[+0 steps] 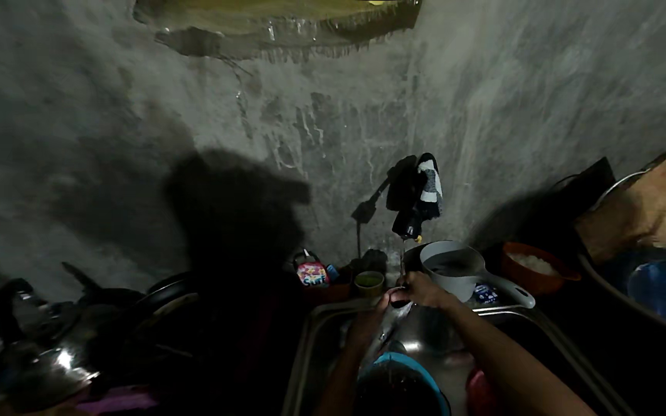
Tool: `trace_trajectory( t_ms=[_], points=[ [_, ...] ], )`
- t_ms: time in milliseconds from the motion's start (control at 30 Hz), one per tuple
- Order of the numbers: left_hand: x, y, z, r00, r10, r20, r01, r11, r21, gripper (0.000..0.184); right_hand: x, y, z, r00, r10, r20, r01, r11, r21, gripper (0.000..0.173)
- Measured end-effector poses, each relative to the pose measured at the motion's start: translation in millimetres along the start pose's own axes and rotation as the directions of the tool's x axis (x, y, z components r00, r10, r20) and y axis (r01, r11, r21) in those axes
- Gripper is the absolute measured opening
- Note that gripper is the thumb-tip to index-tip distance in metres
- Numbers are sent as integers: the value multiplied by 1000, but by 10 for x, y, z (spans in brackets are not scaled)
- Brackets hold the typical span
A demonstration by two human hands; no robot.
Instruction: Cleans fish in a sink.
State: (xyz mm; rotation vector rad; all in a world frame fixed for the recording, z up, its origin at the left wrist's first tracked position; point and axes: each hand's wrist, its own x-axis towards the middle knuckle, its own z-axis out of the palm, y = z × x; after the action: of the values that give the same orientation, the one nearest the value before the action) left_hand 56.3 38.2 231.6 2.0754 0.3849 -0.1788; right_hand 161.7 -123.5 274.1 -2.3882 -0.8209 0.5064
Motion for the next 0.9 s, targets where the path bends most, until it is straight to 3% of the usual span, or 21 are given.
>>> trace_trajectory(
  t_ms=[167, 367, 567, 700, 900],
  points=[
    [-7, 15, -11, 997, 0, -71, -2, 1000, -21, 63, -145, -206, -177, 992, -13, 125, 14, 1000, -7, 26],
    [55, 16, 42, 991, -63, -119, 65, 998, 9, 71, -107, -110, -85, 999, -44, -15, 43, 998, -46, 24],
    [1, 62, 65, 988, -49, -148, 43, 998, -38, 70, -111, -156, -42, 997, 15, -76, -24, 993, -112, 34],
    [-3, 75, 97, 984, -88, -156, 59, 981, -183, 69, -112, -144, -31, 992, 12, -125, -26, 993, -117, 37],
    [-42, 129, 90, 986, -99, -136, 59, 962, -268, 67, -130, -126, -167, 992, -122, -20, 119, 986, -118, 28]
  ],
)
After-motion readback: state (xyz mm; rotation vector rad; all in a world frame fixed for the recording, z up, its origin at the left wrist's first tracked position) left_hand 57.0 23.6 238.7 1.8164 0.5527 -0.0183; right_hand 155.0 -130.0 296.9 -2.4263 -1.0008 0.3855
